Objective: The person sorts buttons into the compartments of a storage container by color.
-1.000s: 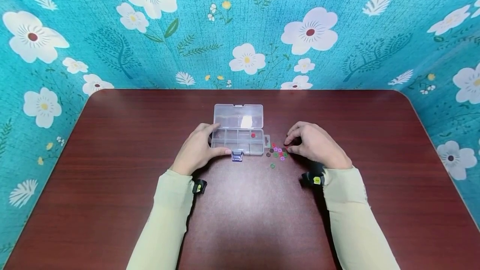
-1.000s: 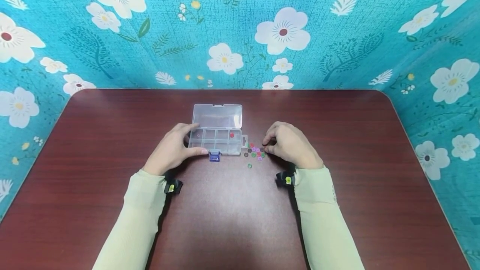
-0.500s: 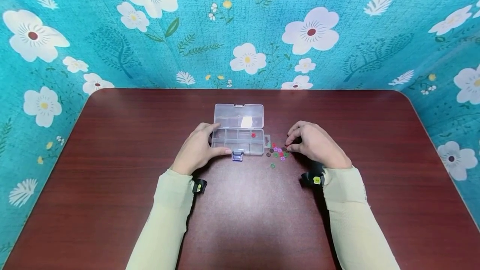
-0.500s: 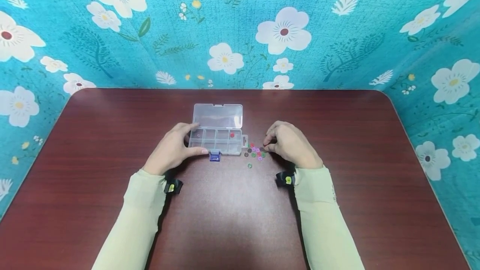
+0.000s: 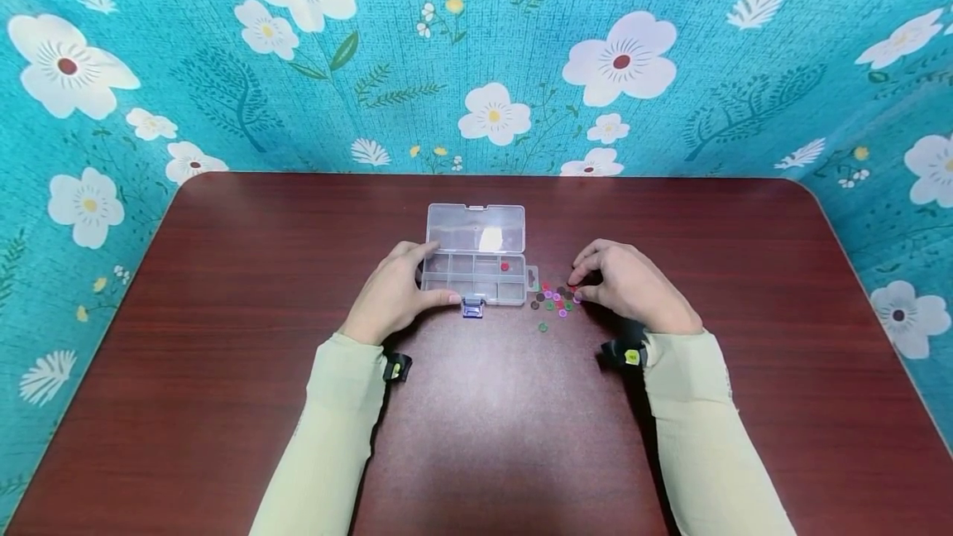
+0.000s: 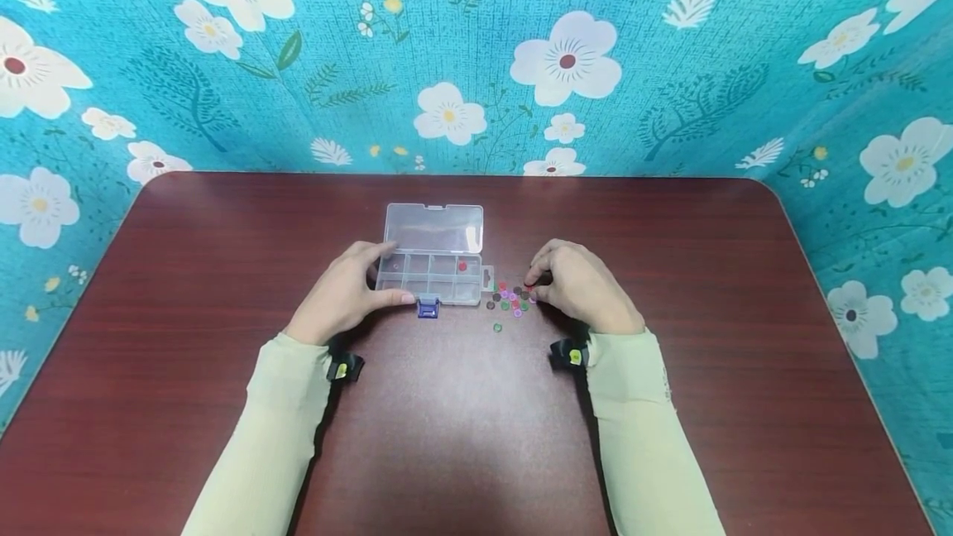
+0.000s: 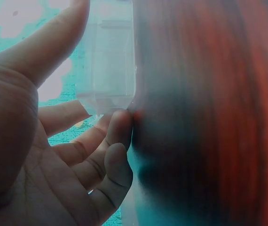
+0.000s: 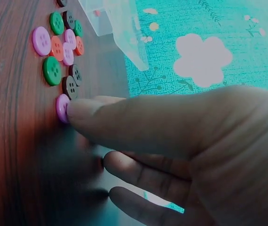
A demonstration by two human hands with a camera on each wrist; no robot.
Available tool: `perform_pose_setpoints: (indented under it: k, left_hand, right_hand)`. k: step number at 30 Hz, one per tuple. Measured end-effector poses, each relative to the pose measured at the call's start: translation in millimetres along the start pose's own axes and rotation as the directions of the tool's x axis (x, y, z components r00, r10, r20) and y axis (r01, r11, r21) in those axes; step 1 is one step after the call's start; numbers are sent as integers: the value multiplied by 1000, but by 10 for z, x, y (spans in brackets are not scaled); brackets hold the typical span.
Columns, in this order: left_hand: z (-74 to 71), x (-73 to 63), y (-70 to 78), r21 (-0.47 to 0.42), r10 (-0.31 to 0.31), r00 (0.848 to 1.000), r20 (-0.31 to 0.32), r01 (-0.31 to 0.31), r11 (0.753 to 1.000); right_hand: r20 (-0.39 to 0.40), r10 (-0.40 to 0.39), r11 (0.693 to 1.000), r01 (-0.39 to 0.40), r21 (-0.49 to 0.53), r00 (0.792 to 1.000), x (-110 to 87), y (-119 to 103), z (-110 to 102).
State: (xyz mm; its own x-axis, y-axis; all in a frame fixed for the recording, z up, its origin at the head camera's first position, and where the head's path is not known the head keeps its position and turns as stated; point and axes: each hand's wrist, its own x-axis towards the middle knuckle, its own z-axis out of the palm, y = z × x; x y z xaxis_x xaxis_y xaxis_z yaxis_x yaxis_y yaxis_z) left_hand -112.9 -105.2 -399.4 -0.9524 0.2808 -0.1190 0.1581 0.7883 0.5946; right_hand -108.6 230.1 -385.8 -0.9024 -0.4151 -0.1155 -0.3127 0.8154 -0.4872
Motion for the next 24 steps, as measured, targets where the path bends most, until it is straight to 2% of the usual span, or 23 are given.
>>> perform_pose_setpoints:
  k: [11,24]
  left_hand:
    - [6,3,-10,8,6,1000,-2,-6,1000]
    - [7,4,-11,4,5,1000,-4,-5,1000]
  right_hand:
    - [-16,-19,1000,19,-25,1000,3,17,-7]
    - [-67,8,1000,-8,-6,998,26,25,36]
